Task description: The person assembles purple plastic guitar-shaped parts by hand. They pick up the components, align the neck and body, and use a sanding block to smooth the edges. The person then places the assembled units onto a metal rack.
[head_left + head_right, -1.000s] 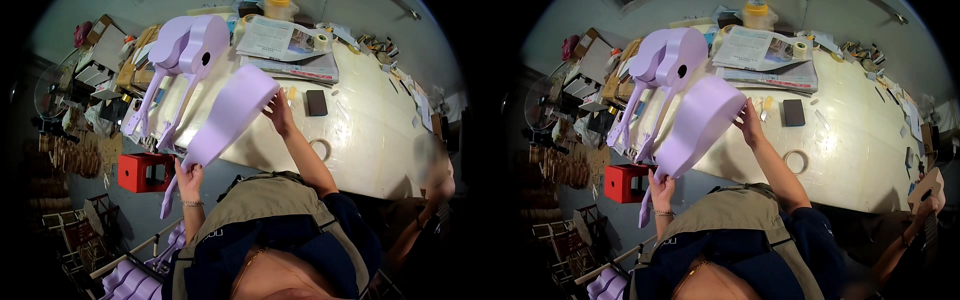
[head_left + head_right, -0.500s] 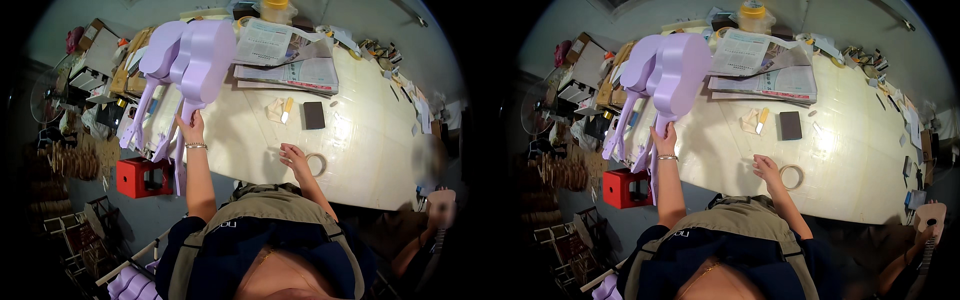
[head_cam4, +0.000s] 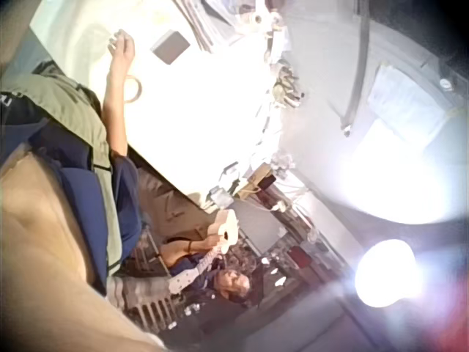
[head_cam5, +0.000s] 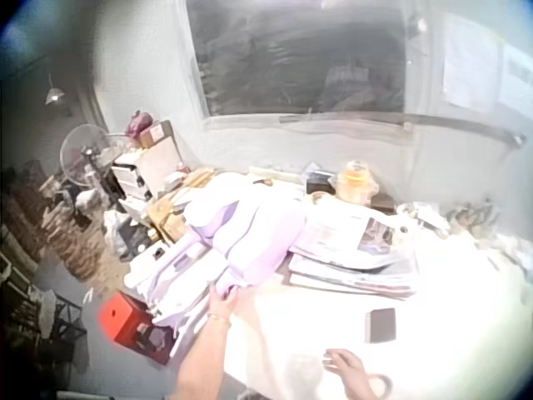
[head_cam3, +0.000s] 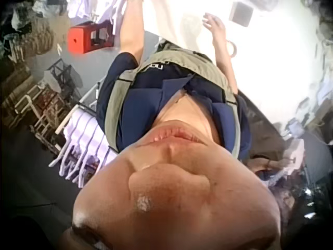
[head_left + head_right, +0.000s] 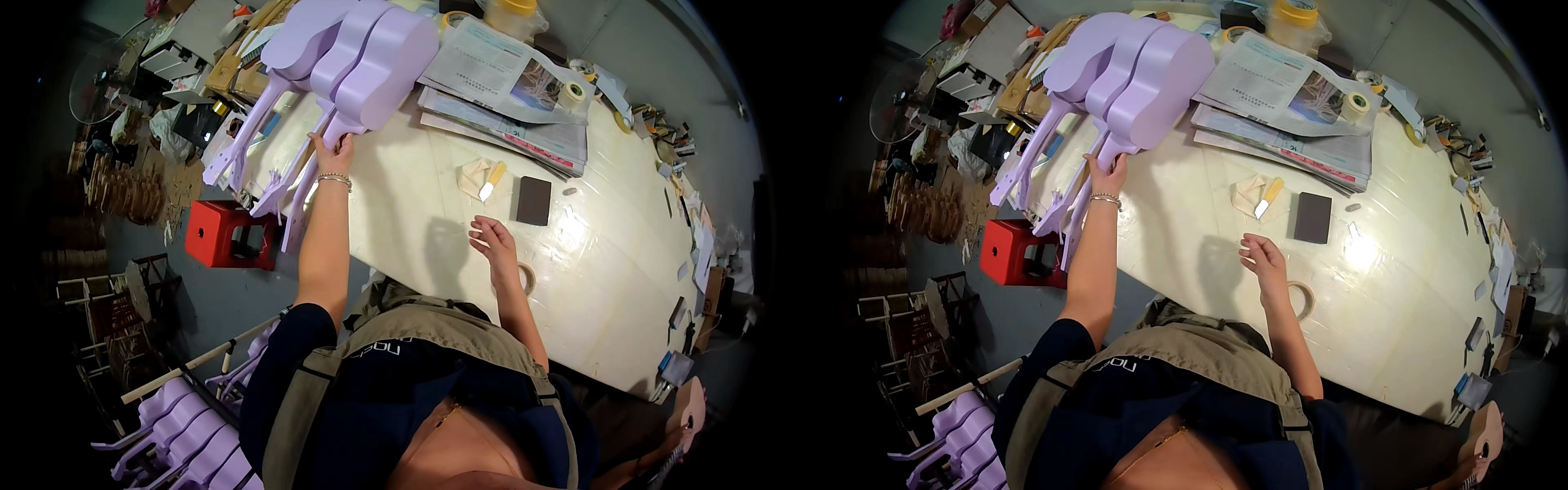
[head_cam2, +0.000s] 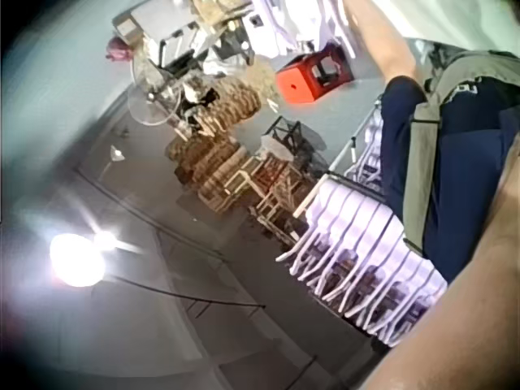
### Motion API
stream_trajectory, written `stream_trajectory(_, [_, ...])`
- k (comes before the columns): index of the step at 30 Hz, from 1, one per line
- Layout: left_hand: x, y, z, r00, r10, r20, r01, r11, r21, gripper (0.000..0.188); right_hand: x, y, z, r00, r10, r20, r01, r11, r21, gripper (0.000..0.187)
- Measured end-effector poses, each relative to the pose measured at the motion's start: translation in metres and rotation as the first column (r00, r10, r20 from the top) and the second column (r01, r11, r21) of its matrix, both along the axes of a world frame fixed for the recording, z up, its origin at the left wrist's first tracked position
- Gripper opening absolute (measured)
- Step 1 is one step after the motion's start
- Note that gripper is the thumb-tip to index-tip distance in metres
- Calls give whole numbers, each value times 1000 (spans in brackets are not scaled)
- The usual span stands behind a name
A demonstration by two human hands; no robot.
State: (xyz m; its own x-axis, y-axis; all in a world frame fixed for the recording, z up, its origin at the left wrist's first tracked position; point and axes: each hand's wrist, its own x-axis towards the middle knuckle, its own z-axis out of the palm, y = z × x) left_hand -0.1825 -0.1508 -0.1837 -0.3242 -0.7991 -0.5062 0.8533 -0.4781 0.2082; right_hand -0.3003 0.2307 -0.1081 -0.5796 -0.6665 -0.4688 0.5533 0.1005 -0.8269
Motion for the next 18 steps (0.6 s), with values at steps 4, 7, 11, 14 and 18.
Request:
stream_trajectory(4, [-3, 6, 23, 997, -18, -77, 18, 1000, 11, 61, 27, -49, 10, 964, 203, -174, -213, 976, -47, 25])
stream_trajectory(7, [19, 9, 31, 944, -296, -143, 315, 940, 133, 60, 45, -105, 36, 822, 403, -402, -406, 910, 83, 22])
stream_trajectory(11, [100, 55, 88, 713, -697, 75, 700, 700, -144, 59, 57, -209, 59, -127, 214, -969, -371, 896, 246, 30])
stream_trajectory(14, [195, 49, 113, 648, -736, 198, 744, 554, -374, 58, 67, -300, 59, -592, 5, -806, -365, 890, 273, 30])
stream_trajectory(18, [322, 8, 107, 768, -592, 243, 601, 535, -594, 65, 65, -387, 22, -853, 237, -465, -278, 547, 789, 20])
